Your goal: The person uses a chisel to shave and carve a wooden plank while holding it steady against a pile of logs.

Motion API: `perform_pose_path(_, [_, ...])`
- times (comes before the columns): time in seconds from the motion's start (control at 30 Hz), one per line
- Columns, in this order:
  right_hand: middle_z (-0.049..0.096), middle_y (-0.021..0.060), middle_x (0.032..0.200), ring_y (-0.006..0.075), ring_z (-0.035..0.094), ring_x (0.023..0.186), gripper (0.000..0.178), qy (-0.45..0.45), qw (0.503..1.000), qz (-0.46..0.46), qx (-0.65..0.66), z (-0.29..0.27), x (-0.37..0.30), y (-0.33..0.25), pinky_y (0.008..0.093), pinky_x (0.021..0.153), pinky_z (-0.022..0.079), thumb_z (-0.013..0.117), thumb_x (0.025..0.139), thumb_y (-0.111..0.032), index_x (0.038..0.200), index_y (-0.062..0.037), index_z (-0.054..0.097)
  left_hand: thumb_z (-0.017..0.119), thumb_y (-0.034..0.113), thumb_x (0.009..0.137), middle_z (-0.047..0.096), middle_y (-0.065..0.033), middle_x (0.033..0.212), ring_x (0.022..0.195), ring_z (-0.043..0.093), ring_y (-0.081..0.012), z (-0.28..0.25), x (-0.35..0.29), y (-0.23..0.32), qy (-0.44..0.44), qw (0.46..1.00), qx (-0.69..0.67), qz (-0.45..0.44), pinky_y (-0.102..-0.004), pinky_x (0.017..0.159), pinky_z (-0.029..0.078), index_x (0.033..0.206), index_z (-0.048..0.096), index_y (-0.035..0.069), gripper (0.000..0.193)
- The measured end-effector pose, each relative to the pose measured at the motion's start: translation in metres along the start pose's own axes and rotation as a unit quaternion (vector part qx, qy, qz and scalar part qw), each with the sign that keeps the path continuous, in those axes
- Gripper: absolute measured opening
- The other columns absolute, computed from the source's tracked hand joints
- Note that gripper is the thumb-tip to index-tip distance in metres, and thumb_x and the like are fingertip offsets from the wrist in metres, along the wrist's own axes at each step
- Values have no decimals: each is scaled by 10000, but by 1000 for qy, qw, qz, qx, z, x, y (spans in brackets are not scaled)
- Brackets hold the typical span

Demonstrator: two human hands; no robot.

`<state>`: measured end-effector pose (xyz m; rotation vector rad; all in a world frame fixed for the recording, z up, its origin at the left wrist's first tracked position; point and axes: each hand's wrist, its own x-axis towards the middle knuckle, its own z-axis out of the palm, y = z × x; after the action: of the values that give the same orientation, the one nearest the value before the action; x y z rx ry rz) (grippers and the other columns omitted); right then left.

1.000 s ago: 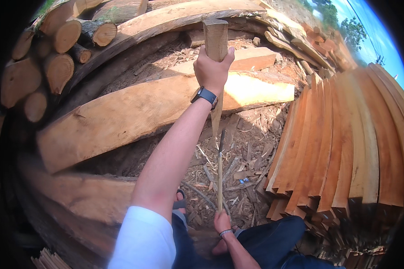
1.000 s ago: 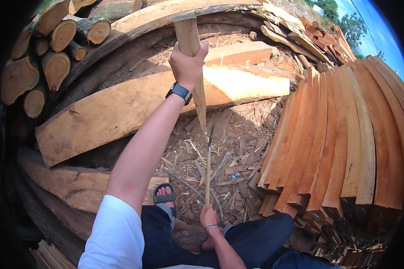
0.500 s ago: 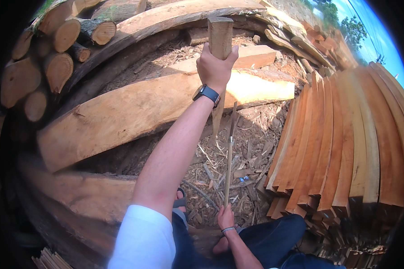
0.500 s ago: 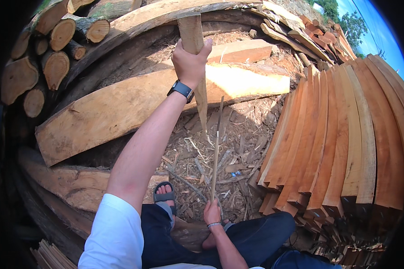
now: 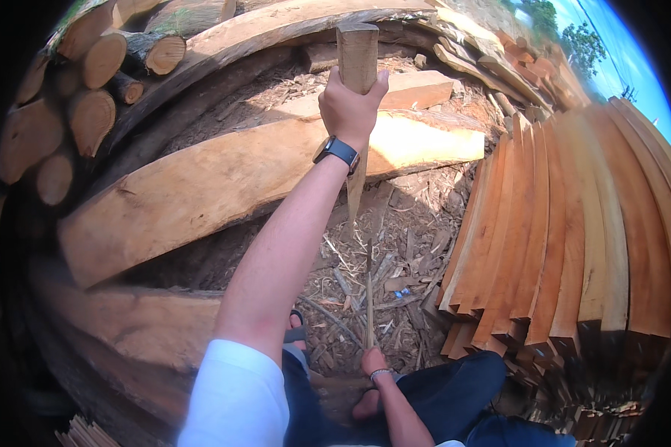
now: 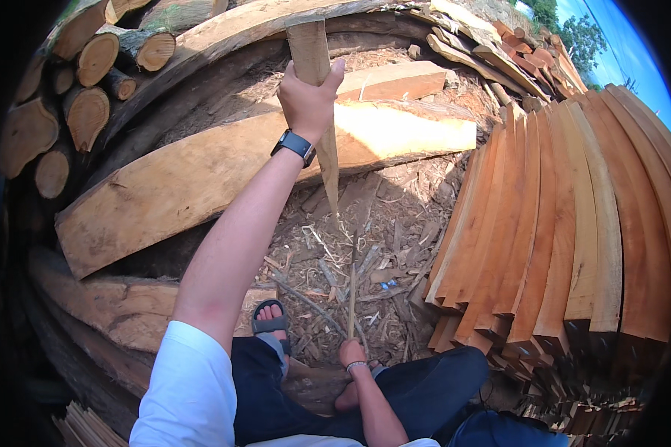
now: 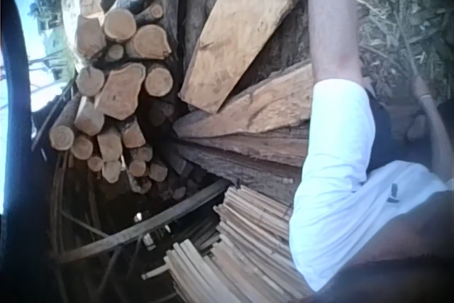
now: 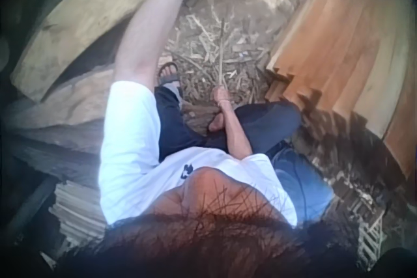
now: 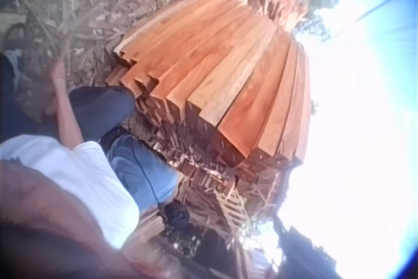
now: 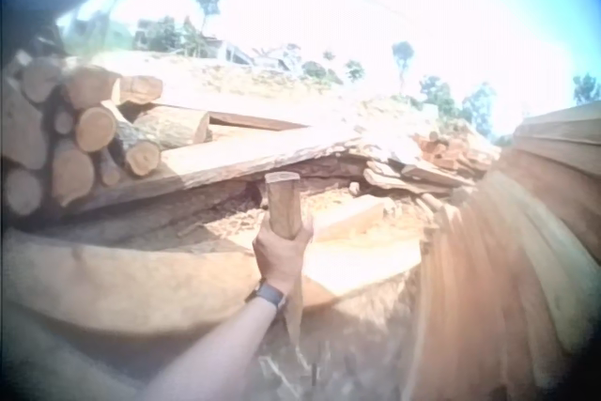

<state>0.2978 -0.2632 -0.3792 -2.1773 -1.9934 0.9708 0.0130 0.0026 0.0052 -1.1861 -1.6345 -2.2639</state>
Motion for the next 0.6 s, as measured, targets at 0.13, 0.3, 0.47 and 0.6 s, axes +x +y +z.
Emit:
perform_pose_path(0.13, [647, 329, 847, 506, 633, 895, 304, -70, 995, 4, 64, -4, -5, -23, 571, 792, 513, 507, 961, -268, 1028, 28, 521, 803, 420, 739, 707, -167, 773, 704, 710, -298, -11, 5, -2, 14, 1000, -9, 22, -386, 653, 560, 899, 635, -3, 483])
perform_pose_path(0.3, [635, 331, 811, 511, 626, 857, 285, 46, 995, -49, 74, -11, -9, -24, 585, 738, 485, 499, 973, -257, 1025, 23, 504, 806, 416, 722, 708, -183, 771, 718, 715, -333, -4, 2, 0, 15, 1000, -12, 20, -411, 658, 564, 883, 630, 3, 477])
perform_pose_path(0.47, [618, 322, 771, 522, 609, 794, 268, 70, 980, -120, 143, -17, -12, -29, 599, 686, 446, 484, 987, -247, 1037, 16, 495, 811, 407, 722, 708, -183, 773, 721, 715, -331, -4, 1, 2, 9, 1000, -15, 19, -407, 655, 563, 883, 629, 3, 471])
perform_pose_path(0.6, [618, 312, 761, 523, 607, 772, 277, 24, 985, -119, 125, -22, -17, -36, 595, 681, 453, 477, 992, -255, 1031, 19, 497, 810, 400, 729, 709, -181, 777, 719, 717, -324, -4, 0, 1, 8, 1000, -8, 16, -402, 655, 563, 890, 627, 1, 467])
